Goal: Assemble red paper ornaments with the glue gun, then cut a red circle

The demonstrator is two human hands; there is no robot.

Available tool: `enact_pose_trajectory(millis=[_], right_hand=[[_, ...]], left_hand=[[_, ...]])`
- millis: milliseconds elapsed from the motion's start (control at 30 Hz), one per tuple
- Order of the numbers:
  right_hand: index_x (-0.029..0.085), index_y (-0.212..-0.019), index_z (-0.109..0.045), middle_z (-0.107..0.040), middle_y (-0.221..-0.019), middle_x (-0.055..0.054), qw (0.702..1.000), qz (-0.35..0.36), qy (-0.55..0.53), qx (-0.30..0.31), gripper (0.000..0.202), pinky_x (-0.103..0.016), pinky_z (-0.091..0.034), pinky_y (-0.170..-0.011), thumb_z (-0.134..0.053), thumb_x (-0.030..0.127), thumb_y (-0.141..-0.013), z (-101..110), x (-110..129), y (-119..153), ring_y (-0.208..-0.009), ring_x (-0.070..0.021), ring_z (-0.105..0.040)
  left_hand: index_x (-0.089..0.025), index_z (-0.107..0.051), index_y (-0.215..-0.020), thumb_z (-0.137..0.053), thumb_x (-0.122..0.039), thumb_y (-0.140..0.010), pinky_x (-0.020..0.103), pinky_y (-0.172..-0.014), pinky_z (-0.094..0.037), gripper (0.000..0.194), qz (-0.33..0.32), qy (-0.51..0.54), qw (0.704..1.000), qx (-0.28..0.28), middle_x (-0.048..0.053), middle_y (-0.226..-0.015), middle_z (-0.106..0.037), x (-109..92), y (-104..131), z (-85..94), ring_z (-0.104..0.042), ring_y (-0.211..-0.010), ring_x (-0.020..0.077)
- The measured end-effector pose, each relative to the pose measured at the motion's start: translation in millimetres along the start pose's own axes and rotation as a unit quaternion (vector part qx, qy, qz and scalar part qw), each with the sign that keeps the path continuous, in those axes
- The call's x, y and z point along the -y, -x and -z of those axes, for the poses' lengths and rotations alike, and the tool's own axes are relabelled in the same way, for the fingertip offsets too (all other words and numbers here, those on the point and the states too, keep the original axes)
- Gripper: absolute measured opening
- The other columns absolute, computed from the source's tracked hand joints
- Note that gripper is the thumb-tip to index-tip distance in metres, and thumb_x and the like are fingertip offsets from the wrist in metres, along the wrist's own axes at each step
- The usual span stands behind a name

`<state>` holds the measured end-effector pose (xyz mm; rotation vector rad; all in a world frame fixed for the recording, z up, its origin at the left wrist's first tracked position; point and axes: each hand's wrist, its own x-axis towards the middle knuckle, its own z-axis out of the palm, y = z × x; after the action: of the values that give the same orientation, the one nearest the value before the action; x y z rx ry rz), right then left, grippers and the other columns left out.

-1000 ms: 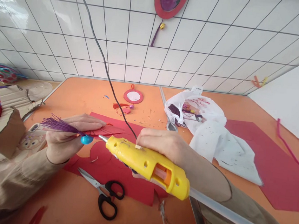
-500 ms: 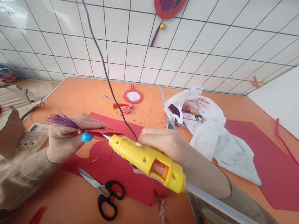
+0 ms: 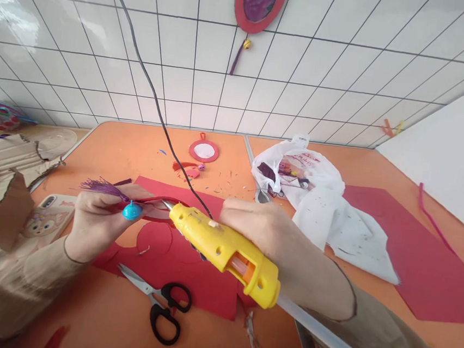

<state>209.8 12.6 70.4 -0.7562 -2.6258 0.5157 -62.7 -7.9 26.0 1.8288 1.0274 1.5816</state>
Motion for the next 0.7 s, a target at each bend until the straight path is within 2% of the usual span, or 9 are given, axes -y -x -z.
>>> enact_pose_trajectory(millis=[167, 267, 433, 567, 700], right_hand=[[0.021, -0.069, -0.031, -0.035, -0.065, 0.004, 0.999, 0.003, 0.025, -0.020, 0.033, -0.026, -0.024, -0.048, -0.057, 0.023, -0.088, -1.2, 3.6, -0.3, -0.053, -0.0095, -0.034], [0.021, -0.068, -0.031, -0.035, -0.063, 0.005, 0.998, 0.005, 0.049, -0.031, 0.031, -0.026, -0.022, -0.048, -0.051, 0.023, -0.091, -1.8, 3.9, 0.8, -0.051, -0.0088, -0.033], [0.020, -0.066, -0.031, -0.035, -0.061, 0.004, 0.996, -0.001, 0.069, -0.061, 0.031, -0.026, -0.020, -0.047, -0.048, 0.022, -0.092, -4.1, 3.3, 3.1, -0.049, -0.0086, -0.030], [0.021, -0.065, -0.027, -0.032, -0.060, 0.005, 0.994, 0.003, 0.080, -0.079, 0.031, -0.026, -0.018, -0.046, -0.047, 0.018, -0.089, -5.1, 5.7, 1.1, -0.048, -0.0083, -0.027], [0.021, -0.064, -0.027, -0.031, -0.059, 0.005, 0.993, 0.003, 0.080, -0.090, 0.032, -0.026, -0.017, -0.046, -0.048, 0.021, -0.089, -4.4, 9.7, -1.2, -0.048, -0.0086, -0.026]], left_hand=[[-0.020, -0.069, -0.054, -0.079, -0.035, -0.079, 0.023, -0.038, -0.049, 0.031, -0.009, -0.037, 0.999, -0.030, -0.002, -0.048, -0.064, 2.8, 1.2, -0.6, -0.061, -0.043, 0.0150], [-0.019, -0.064, -0.048, -0.081, -0.035, -0.076, 0.022, -0.036, -0.045, 0.037, -0.008, -0.042, 0.998, -0.035, -0.003, -0.043, -0.057, 2.1, 0.4, -0.6, -0.055, -0.039, 0.0126], [-0.020, -0.068, -0.052, -0.083, -0.038, -0.074, 0.022, -0.041, -0.049, 0.033, -0.008, -0.057, 0.997, -0.045, -0.002, -0.048, -0.061, -1.5, -0.7, 0.3, -0.058, -0.043, 0.0136], [-0.019, -0.065, -0.048, -0.083, -0.039, -0.073, 0.021, -0.037, -0.045, 0.038, -0.001, -0.055, 0.998, -0.041, -0.003, -0.042, -0.056, -2.0, -0.8, 0.4, -0.053, -0.038, 0.0124], [-0.020, -0.068, -0.050, -0.083, -0.040, -0.073, 0.021, -0.036, -0.044, 0.035, 0.000, -0.057, 0.997, -0.047, -0.003, -0.042, -0.055, -1.2, -0.9, -0.4, -0.053, -0.038, 0.0125]])
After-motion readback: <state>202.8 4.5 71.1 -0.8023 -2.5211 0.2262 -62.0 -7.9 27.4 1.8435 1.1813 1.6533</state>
